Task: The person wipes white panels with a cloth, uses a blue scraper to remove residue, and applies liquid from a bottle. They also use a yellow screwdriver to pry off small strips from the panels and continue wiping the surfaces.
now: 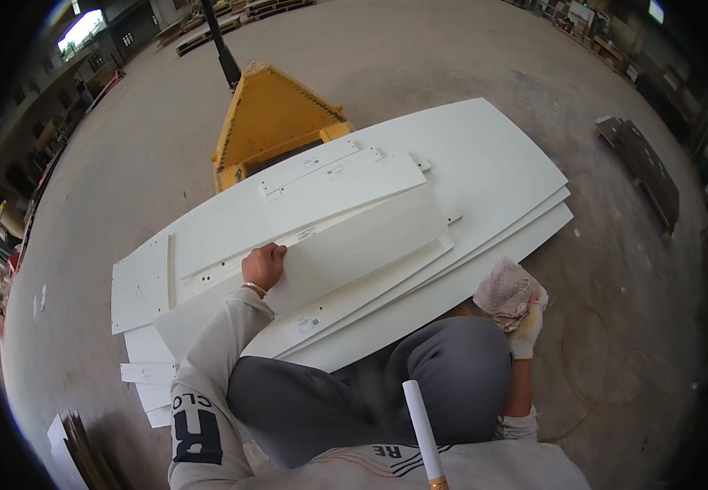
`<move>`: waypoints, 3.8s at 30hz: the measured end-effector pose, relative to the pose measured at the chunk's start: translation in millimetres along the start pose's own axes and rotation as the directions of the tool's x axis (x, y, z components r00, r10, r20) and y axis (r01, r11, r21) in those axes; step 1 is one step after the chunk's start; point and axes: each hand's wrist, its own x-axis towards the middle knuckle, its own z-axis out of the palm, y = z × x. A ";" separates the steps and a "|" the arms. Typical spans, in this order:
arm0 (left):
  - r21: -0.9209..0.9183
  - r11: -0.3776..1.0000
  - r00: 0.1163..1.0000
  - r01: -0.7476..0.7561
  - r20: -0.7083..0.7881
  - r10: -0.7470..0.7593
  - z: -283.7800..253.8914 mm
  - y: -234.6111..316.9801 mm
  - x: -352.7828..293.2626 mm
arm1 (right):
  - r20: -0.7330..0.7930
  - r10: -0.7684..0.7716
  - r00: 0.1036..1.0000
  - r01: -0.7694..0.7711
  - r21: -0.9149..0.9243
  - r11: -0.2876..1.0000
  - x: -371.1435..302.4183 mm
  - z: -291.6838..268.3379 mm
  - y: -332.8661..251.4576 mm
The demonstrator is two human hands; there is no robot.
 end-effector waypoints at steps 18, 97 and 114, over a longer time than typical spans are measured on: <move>-0.087 0.912 0.900 -0.401 0.149 0.410 16.2 -15.7 -27.6 | -0.019 0.183 0.983 -0.182 0.071 0.981 -15.3 -60.6 45.9; 0.194 0.811 0.788 -0.551 0.442 0.429 136.6 174.6 13.1 | -0.531 -0.408 0.743 -0.644 -0.732 -0.220 31.4 -172.3 -9.0; 0.090 0.855 0.771 -0.511 0.487 0.410 91.8 120.0 -37.4 | -0.154 -0.409 0.900 -0.213 -0.972 -0.102 72.2 -86.3 -31.3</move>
